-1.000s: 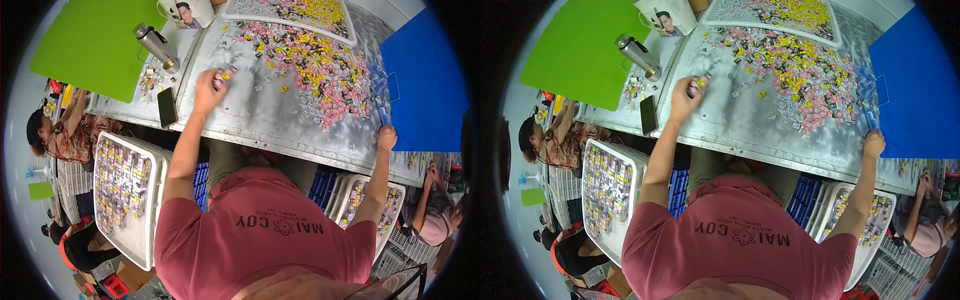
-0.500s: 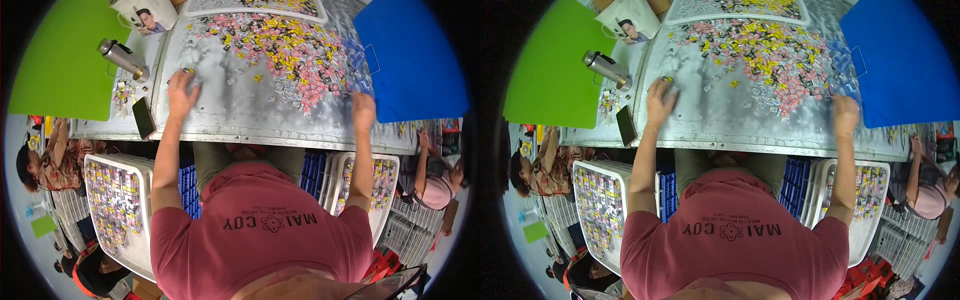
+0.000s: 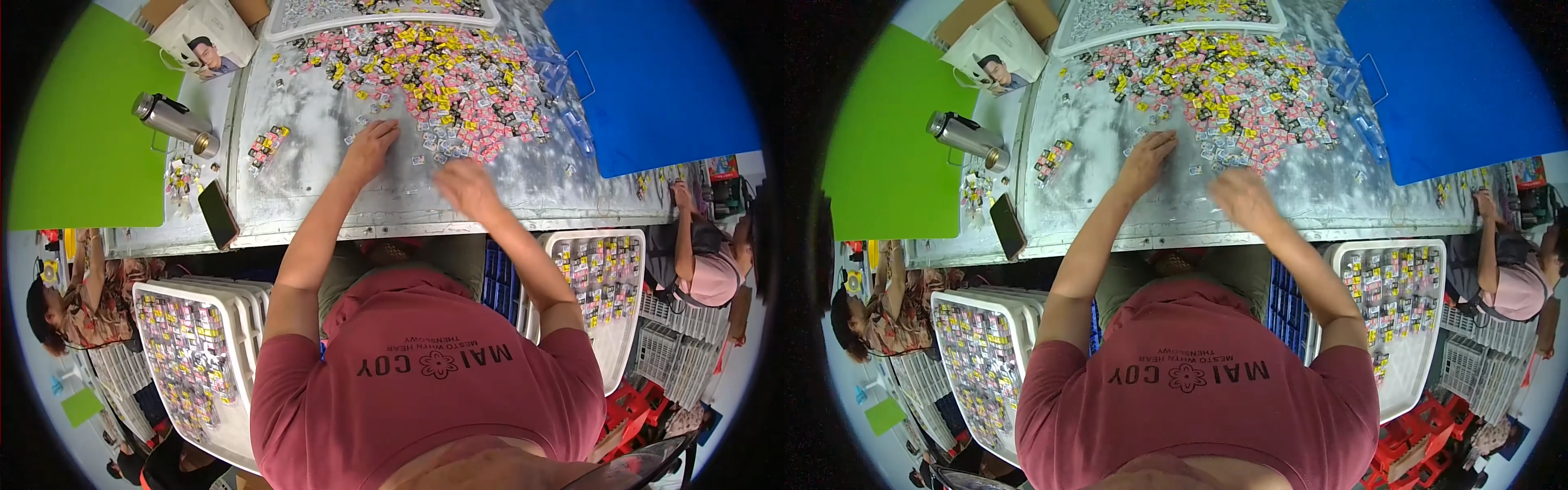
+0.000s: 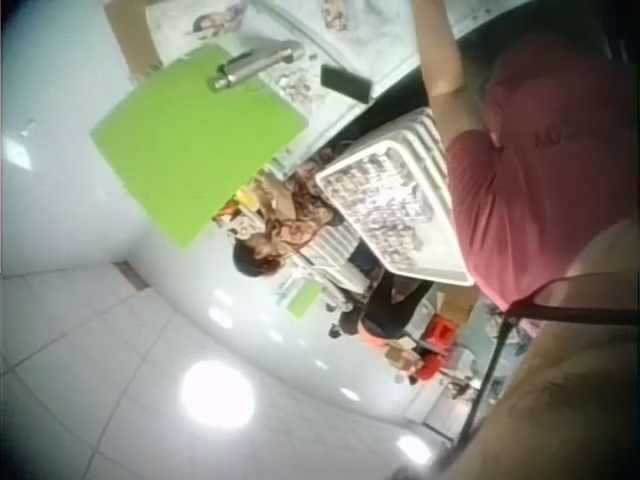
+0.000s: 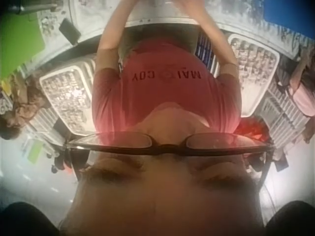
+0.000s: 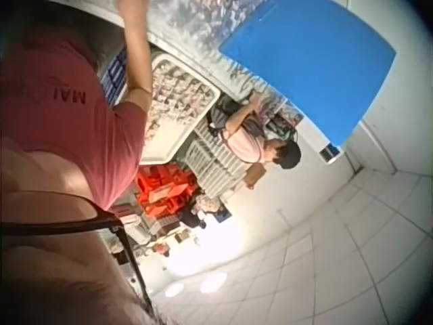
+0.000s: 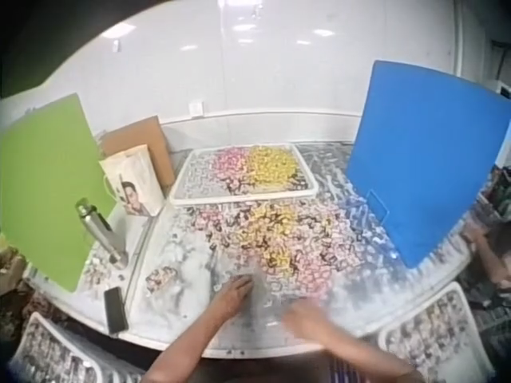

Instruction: Sorting and arranging small colorful plastic toy parts on a workbench into groups and then placing them into a tray.

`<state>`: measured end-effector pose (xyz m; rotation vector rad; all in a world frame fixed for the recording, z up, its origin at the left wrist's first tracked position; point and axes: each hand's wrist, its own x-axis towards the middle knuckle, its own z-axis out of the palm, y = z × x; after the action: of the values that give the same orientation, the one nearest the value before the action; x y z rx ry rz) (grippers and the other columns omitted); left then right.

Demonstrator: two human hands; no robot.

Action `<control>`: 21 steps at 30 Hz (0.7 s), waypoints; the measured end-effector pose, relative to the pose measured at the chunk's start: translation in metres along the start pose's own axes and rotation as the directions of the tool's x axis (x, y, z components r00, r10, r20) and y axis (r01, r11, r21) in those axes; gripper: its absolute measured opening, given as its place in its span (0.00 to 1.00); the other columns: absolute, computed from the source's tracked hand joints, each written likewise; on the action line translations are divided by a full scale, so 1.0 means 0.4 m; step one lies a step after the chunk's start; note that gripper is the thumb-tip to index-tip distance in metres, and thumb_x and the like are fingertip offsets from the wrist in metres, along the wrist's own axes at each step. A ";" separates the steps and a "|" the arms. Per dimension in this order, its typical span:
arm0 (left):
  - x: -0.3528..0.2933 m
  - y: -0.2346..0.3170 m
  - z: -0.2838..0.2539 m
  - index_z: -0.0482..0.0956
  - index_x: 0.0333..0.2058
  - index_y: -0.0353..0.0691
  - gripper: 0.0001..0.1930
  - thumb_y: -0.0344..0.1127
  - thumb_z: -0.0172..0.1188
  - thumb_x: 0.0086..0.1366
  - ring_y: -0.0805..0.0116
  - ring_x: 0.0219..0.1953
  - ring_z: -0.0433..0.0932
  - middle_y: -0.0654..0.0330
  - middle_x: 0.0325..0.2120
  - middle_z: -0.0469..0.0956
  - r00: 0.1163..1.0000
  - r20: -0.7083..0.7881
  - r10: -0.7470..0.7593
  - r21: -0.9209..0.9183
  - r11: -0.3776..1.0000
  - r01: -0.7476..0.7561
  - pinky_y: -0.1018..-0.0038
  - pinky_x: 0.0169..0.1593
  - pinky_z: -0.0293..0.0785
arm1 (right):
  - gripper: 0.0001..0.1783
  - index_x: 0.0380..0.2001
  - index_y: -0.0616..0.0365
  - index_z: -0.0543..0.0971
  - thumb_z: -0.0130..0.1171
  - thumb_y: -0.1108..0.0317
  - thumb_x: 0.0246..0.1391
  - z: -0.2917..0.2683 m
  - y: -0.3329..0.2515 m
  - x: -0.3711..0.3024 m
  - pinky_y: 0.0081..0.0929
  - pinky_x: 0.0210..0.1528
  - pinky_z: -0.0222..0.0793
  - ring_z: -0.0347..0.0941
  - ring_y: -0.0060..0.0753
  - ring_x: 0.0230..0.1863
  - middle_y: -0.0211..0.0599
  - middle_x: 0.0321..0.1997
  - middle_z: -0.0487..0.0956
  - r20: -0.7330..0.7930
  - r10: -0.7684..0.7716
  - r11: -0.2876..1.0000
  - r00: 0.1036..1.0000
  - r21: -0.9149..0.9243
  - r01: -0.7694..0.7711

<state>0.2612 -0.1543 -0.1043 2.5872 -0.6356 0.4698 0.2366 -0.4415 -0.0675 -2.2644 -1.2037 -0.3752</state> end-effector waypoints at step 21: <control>-0.045 0.058 -0.019 0.84 0.47 0.38 0.16 0.29 0.68 0.60 0.51 0.43 0.81 0.51 0.43 0.79 0.946 -0.019 -0.324 -0.273 0.912 0.307 0.62 0.48 0.80 | 0.16 0.37 0.60 0.87 0.71 0.60 0.50 0.001 0.215 0.178 0.45 0.48 0.77 0.81 0.53 0.43 0.49 0.40 0.84 0.038 0.527 0.838 0.849 -0.189 -0.511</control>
<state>0.2328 -0.1628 -0.0979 2.3455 -0.2290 0.3332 0.3477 -0.4320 -0.0625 -2.6647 -0.5580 -0.1703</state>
